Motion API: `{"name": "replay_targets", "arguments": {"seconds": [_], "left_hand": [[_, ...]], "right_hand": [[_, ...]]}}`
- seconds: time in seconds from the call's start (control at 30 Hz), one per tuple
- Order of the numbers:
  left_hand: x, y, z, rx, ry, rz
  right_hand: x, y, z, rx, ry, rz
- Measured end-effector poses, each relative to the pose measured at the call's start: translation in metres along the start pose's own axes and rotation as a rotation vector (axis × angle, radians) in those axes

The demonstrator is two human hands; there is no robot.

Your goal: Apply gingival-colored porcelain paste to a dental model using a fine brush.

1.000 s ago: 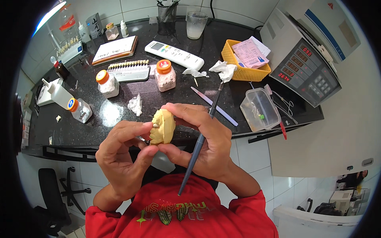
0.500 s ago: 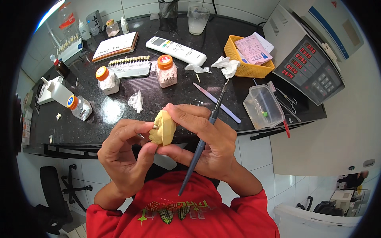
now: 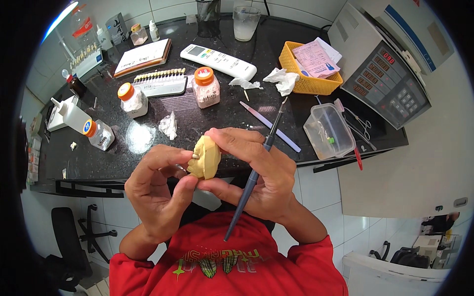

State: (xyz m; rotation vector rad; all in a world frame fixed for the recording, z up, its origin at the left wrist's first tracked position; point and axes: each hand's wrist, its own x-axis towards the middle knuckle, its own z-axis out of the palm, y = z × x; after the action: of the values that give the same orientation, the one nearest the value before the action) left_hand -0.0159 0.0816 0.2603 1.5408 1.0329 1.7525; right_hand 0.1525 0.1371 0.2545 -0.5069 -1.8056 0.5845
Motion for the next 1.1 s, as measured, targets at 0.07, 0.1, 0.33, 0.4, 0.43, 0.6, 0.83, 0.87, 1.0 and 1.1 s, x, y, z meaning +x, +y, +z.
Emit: {"name": "replay_targets", "arguments": {"seconds": [0.07,0.1,0.33,0.4,0.43,0.6,0.83,0.87,1.0,1.1], "left_hand": [[0.0,-0.001,0.0,0.023,-0.016,0.018],[0.0,-0.002,0.0,0.033,-0.015,0.026],[-0.002,-0.002,0.001,0.034,-0.003,0.02],[-0.003,0.0,0.003,0.027,0.014,0.007],[-0.003,0.0,0.004,0.018,0.029,-0.007],[-0.005,-0.006,-0.002,0.136,-0.04,0.043],[-0.001,0.011,0.0,-0.471,-0.051,-0.372],[0.002,0.015,-0.002,-0.47,-0.103,-0.454],[0.001,0.008,-0.001,-0.409,-0.089,-0.386],[0.001,0.004,0.0,-0.337,-0.018,-0.348]], "right_hand": [[0.0,0.001,0.0,0.009,0.004,-0.015],[0.0,0.001,0.0,0.01,0.005,-0.014],[0.0,0.003,-0.001,-0.013,-0.019,-0.096],[0.001,0.003,-0.001,-0.011,-0.023,-0.1],[0.0,0.004,-0.002,-0.019,-0.023,-0.094],[-0.002,0.003,-0.002,0.092,-0.061,0.051],[-0.003,0.014,0.0,0.635,-0.09,0.226],[-0.002,0.015,-0.001,0.66,-0.102,0.22],[0.001,0.012,-0.005,0.451,-0.141,0.21],[-0.001,0.006,-0.005,0.5,-0.169,0.332]]}}
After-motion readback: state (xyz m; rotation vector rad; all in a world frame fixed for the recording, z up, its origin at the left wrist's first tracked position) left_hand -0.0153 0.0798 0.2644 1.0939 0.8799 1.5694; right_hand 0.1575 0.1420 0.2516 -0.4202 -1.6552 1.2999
